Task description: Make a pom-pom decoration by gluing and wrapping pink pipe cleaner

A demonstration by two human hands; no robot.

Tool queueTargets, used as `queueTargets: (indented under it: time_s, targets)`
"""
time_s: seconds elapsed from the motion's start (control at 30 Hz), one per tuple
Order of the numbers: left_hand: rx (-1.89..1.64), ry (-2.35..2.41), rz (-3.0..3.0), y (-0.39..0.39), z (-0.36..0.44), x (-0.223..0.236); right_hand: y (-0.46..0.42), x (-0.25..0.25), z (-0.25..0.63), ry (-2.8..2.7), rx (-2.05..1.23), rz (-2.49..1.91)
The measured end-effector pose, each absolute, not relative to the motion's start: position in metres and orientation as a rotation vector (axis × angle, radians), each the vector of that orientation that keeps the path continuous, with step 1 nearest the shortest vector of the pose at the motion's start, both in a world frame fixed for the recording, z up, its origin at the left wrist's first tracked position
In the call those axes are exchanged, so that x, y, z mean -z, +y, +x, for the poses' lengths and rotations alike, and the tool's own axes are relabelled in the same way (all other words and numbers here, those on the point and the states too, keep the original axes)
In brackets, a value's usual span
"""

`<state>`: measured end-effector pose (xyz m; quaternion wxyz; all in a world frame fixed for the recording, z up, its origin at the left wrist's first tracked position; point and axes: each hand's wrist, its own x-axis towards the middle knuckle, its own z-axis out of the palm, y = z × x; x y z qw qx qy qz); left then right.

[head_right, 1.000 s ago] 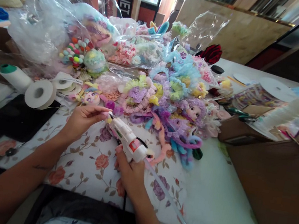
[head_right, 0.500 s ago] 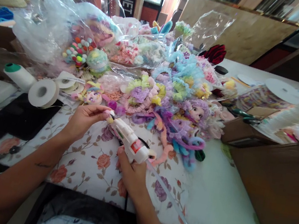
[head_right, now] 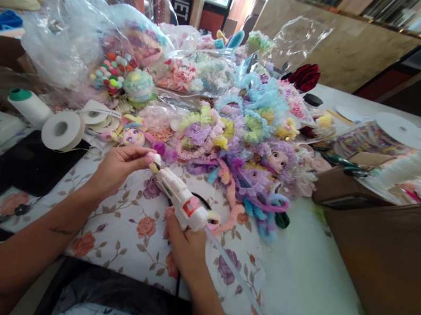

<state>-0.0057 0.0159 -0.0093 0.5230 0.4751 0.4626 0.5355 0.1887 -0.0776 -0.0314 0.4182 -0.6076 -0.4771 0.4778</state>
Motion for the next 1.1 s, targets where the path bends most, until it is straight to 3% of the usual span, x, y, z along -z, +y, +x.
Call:
queueTargets:
  time_s: [1.1]
  targets:
    - [-1.279, 1.085, 1.148, 0.017, -0.006, 0.013, -0.076, 0.025, 0.188, -1.197, -1.234, -1.427]
